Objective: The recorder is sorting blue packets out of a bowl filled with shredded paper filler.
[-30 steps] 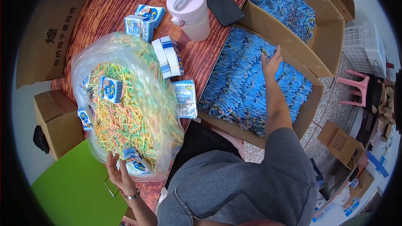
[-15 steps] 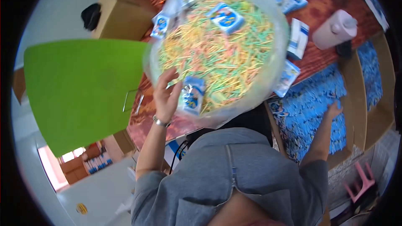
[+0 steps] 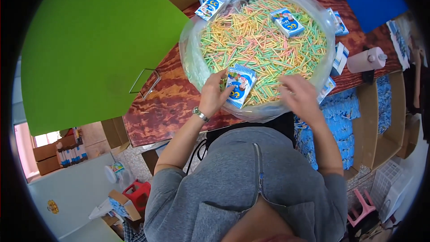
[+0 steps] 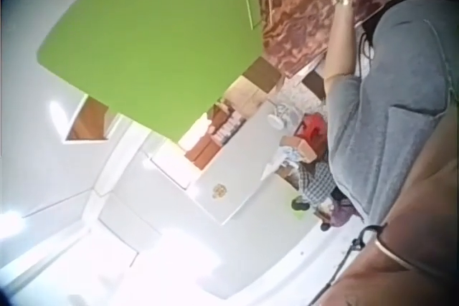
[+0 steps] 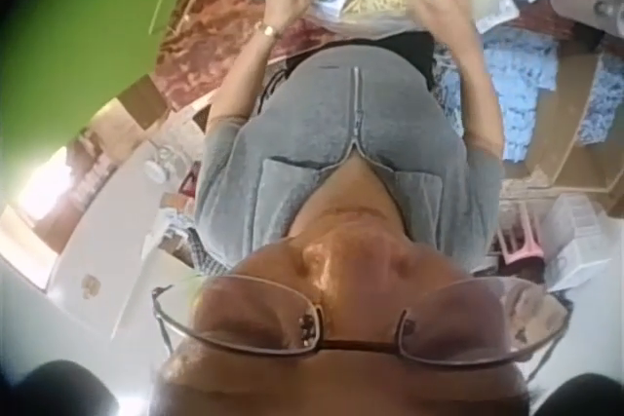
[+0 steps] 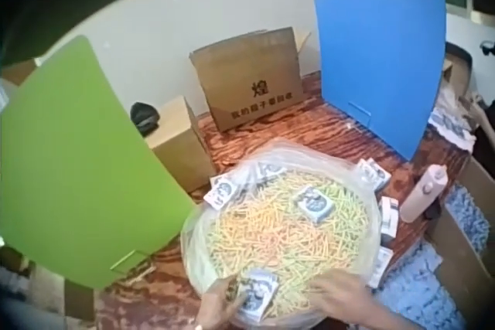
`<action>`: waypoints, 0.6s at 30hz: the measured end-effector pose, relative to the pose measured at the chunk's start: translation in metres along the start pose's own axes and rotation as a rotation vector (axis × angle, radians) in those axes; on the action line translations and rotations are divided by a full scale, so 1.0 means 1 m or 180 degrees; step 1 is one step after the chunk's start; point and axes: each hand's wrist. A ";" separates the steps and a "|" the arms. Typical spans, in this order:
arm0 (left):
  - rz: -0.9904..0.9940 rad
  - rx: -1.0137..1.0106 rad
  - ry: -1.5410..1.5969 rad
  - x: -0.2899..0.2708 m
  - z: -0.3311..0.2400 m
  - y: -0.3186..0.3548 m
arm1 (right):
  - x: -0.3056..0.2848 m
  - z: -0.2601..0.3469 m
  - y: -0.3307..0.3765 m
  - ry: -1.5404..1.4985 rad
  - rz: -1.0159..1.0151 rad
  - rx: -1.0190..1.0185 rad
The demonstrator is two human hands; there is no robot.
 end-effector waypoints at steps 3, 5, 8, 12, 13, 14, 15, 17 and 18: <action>-0.0018 -0.0116 0.0092 0.007 -0.001 0.001 | 0.051 0.025 -0.051 0.0781 0.0778 0.0067; -0.0140 0.0129 -0.0032 0.012 0.004 0.004 | 0.081 0.016 -0.058 0.1171 0.1026 0.0024; -0.0198 0.0244 -0.0146 0.012 0.003 0.008 | 0.094 0.008 -0.062 0.1341 0.1434 0.0110; -0.0171 0.0176 -0.0045 0.010 0.000 0.011 | 0.098 0.002 -0.052 0.1434 0.1373 -0.0037; -0.0207 0.0243 -0.0029 0.008 0.000 0.010 | 0.096 0.003 -0.051 0.1601 0.1321 -0.0266; -0.0238 0.0307 -0.0015 0.007 0.000 0.009 | 0.093 0.004 -0.049 0.1810 0.0995 -0.0680; -0.0237 0.0311 0.0005 0.006 -0.001 0.008 | 0.090 0.006 -0.047 0.1827 0.1006 -0.0677; -0.0488 0.0605 -0.0140 -0.002 -0.013 0.004 | 0.081 0.013 -0.051 0.1701 0.0687 -0.0958; -0.0480 0.0590 -0.0125 -0.004 -0.014 0.002 | 0.076 0.015 -0.055 0.1700 0.0709 -0.0952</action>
Point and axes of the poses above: each hand's wrist, its own y-axis away from the middle knuckle, its own x-axis out of the palm, z = x × y, and after that the axes turned 7 degrees about y, right-handed
